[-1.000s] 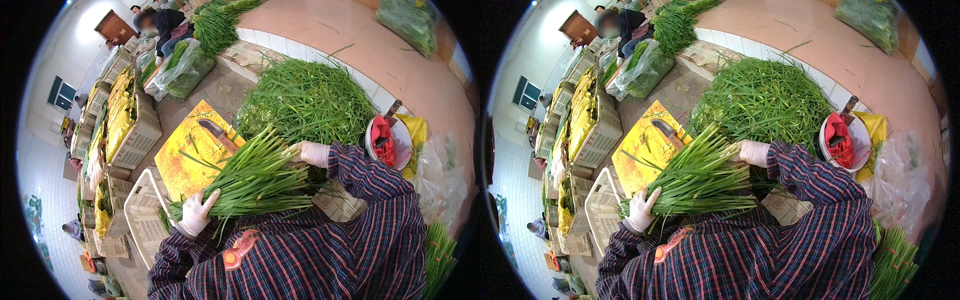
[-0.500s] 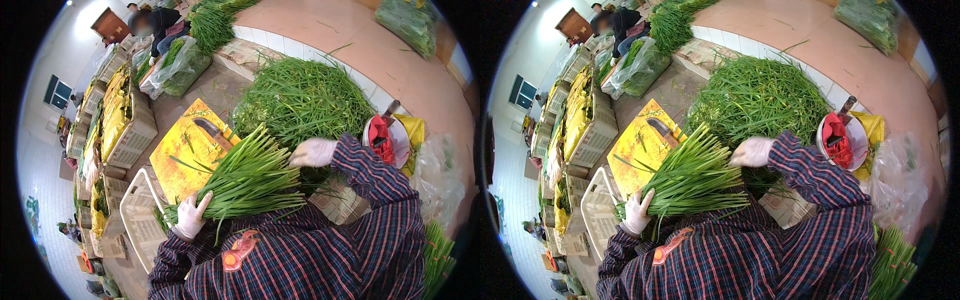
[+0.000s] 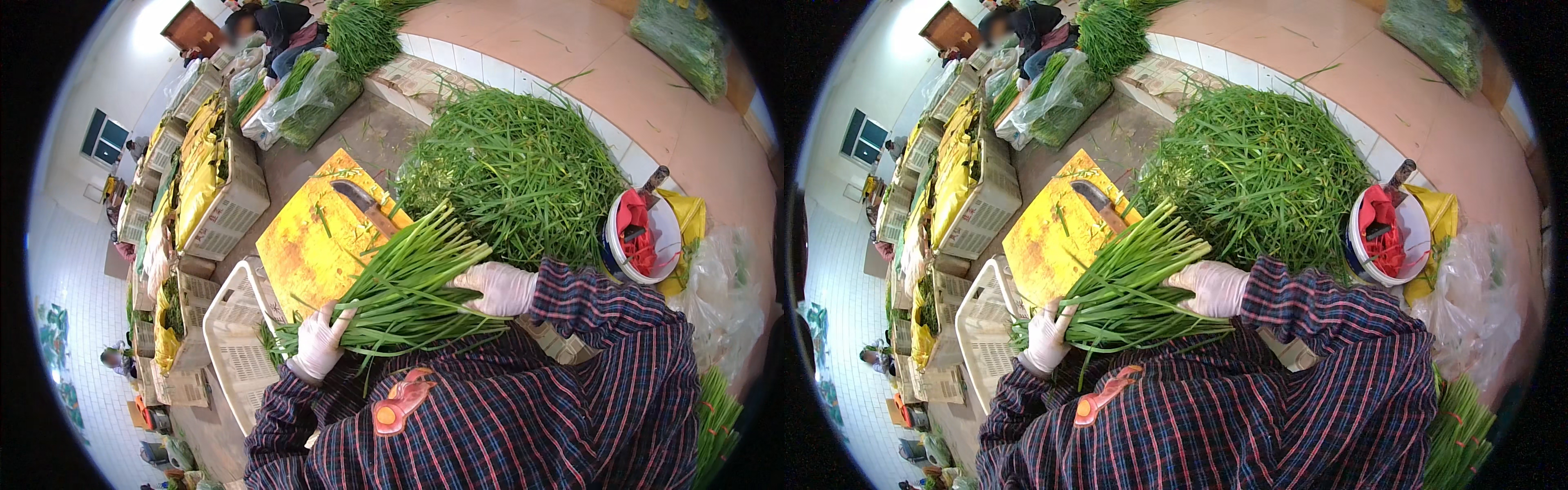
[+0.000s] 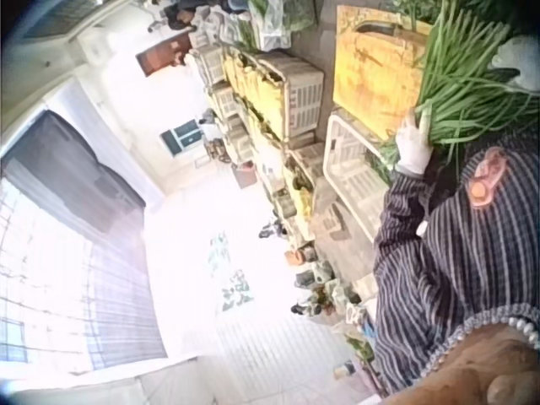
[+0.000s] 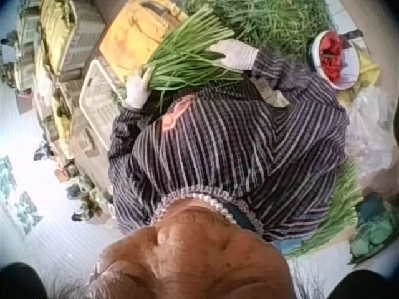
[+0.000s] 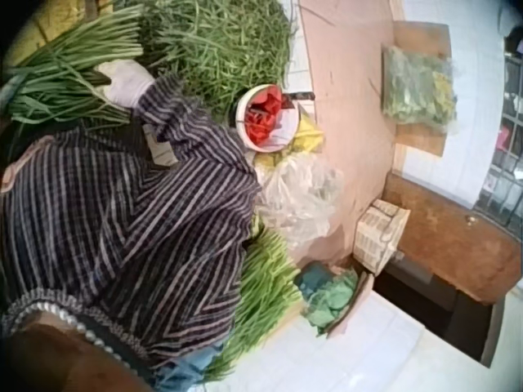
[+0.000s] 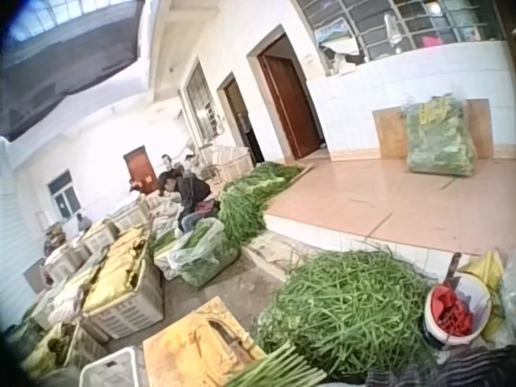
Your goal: The person sorts and bundles long green vegetables, likely chives or scallions, by hand. They align the stems, trim the ends using a knife on a yellow cutting board, and place the finished bundles into a white plastic basket.
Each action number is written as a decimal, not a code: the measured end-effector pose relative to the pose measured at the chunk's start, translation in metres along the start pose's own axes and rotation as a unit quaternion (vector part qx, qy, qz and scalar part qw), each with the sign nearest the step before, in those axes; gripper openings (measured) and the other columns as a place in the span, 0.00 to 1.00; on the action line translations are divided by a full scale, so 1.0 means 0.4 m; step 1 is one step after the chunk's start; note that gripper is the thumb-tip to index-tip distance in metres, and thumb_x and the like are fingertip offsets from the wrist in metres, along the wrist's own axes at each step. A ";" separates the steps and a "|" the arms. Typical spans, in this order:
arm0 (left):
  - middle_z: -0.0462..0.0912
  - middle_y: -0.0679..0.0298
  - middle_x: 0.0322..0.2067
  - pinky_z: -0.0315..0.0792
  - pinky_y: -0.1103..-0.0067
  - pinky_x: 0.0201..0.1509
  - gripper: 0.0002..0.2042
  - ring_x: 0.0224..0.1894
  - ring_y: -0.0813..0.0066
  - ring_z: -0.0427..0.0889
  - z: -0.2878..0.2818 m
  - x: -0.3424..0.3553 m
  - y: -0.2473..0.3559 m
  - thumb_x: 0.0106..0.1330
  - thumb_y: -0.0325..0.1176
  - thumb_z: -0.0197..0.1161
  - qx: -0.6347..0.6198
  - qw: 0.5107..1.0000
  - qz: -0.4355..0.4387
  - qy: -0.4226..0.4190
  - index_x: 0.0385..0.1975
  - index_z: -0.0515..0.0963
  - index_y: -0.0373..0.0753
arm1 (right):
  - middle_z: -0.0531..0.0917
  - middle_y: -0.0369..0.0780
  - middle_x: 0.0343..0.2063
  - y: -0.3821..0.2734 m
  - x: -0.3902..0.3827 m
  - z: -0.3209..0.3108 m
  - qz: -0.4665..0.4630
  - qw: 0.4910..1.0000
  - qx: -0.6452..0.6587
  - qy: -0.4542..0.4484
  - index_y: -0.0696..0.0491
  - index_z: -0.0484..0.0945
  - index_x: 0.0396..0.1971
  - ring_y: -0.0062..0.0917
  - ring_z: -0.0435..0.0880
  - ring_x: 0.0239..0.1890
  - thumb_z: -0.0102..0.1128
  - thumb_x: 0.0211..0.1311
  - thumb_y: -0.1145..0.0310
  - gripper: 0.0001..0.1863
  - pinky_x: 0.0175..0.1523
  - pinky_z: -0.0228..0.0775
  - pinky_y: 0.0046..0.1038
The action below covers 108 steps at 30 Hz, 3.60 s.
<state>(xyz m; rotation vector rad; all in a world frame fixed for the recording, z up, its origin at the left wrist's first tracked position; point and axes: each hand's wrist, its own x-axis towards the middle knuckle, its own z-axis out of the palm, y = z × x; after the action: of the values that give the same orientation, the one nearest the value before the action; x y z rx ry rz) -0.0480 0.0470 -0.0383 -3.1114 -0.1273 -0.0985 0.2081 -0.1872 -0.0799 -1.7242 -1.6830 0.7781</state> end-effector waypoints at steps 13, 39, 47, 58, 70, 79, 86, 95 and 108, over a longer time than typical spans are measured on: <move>0.70 0.52 0.42 0.70 0.66 0.38 0.38 0.38 0.52 0.74 -0.013 -0.007 0.006 0.33 0.23 0.64 -0.028 0.999 -0.028 0.026 0.54 0.65 0.48 | 0.76 0.37 0.27 0.047 -0.022 -0.014 -0.008 0.940 -0.190 0.283 0.51 0.74 0.30 0.27 0.75 0.32 0.52 0.57 0.64 0.07 0.34 0.70 0.26; 0.68 0.51 0.46 0.68 0.65 0.42 0.37 0.41 0.52 0.71 -0.031 -0.021 0.001 0.32 0.26 0.67 0.013 0.999 0.003 0.034 0.52 0.67 0.44 | 0.68 0.53 0.53 0.277 -0.094 -0.205 0.353 0.935 -0.042 0.014 0.60 0.66 0.53 0.37 0.69 0.55 0.49 0.58 0.46 0.33 0.60 0.60 0.30; 0.68 0.51 0.46 0.67 0.65 0.41 0.35 0.41 0.53 0.71 -0.035 0.008 0.007 0.34 0.28 0.67 0.015 0.997 0.046 0.055 0.51 0.67 0.45 | 0.78 0.43 0.42 0.158 -0.008 -0.051 0.066 0.994 0.081 -0.026 0.58 0.73 0.44 0.33 0.77 0.42 0.43 0.62 0.71 0.14 0.52 0.70 0.27; 0.69 0.53 0.45 0.68 0.66 0.37 0.31 0.37 0.56 0.73 -0.059 0.003 0.032 0.37 0.28 0.66 0.020 0.997 0.060 0.049 0.49 0.68 0.47 | 0.62 0.52 0.58 0.116 0.057 -0.209 0.194 0.973 0.128 -0.013 0.57 0.60 0.58 0.39 0.60 0.61 0.48 0.50 0.33 0.45 0.63 0.52 0.35; 0.68 0.51 0.46 0.67 0.65 0.41 0.37 0.40 0.52 0.71 -0.044 -0.010 0.024 0.34 0.26 0.66 0.017 0.999 0.010 0.045 0.54 0.66 0.43 | 0.72 0.47 0.50 0.277 -0.034 -0.207 0.340 0.938 -0.050 0.052 0.55 0.62 0.56 0.33 0.74 0.49 0.56 0.54 0.56 0.32 0.53 0.67 0.30; 0.70 0.53 0.41 0.69 0.65 0.38 0.40 0.39 0.51 0.73 -0.119 0.088 0.034 0.30 0.20 0.62 -0.005 0.998 0.038 0.042 0.54 0.65 0.43 | 0.80 0.37 0.28 0.370 0.078 -0.145 0.087 0.887 0.444 0.093 0.54 0.77 0.31 0.21 0.77 0.30 0.51 0.58 0.70 0.06 0.40 0.71 0.25; 0.70 0.53 0.42 0.69 0.65 0.38 0.38 0.39 0.51 0.73 -0.108 0.095 0.016 0.32 0.23 0.65 -0.012 0.997 0.028 0.068 0.53 0.66 0.42 | 0.58 0.48 0.60 0.330 -0.064 -0.215 0.172 0.881 0.414 0.149 0.48 0.49 0.62 0.35 0.61 0.60 0.60 0.44 0.37 0.50 0.57 0.60 0.43; 0.69 0.52 0.43 0.69 0.66 0.39 0.37 0.38 0.53 0.73 -0.119 0.117 0.054 0.33 0.22 0.63 0.022 0.997 0.069 -0.012 0.53 0.67 0.46 | 0.71 0.30 0.17 0.292 0.066 -0.227 0.096 0.909 0.402 0.056 0.51 0.74 0.36 0.12 0.65 0.15 0.51 0.62 0.65 0.08 0.19 0.60 0.17; 0.69 0.51 0.45 0.69 0.66 0.40 0.35 0.39 0.53 0.72 -0.110 0.123 0.053 0.37 0.25 0.64 0.033 0.997 0.065 0.014 0.54 0.66 0.45 | 0.78 0.41 0.43 0.275 -0.031 -0.102 -0.020 0.964 0.265 -0.024 0.51 0.69 0.54 0.24 0.76 0.44 0.54 0.59 0.58 0.23 0.51 0.65 0.25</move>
<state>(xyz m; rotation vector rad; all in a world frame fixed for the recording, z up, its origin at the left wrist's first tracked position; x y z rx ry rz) 0.0001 0.0286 0.0082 -3.0402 0.0724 -0.1321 0.3101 -0.2020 -0.1373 -1.3015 -1.3668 1.1364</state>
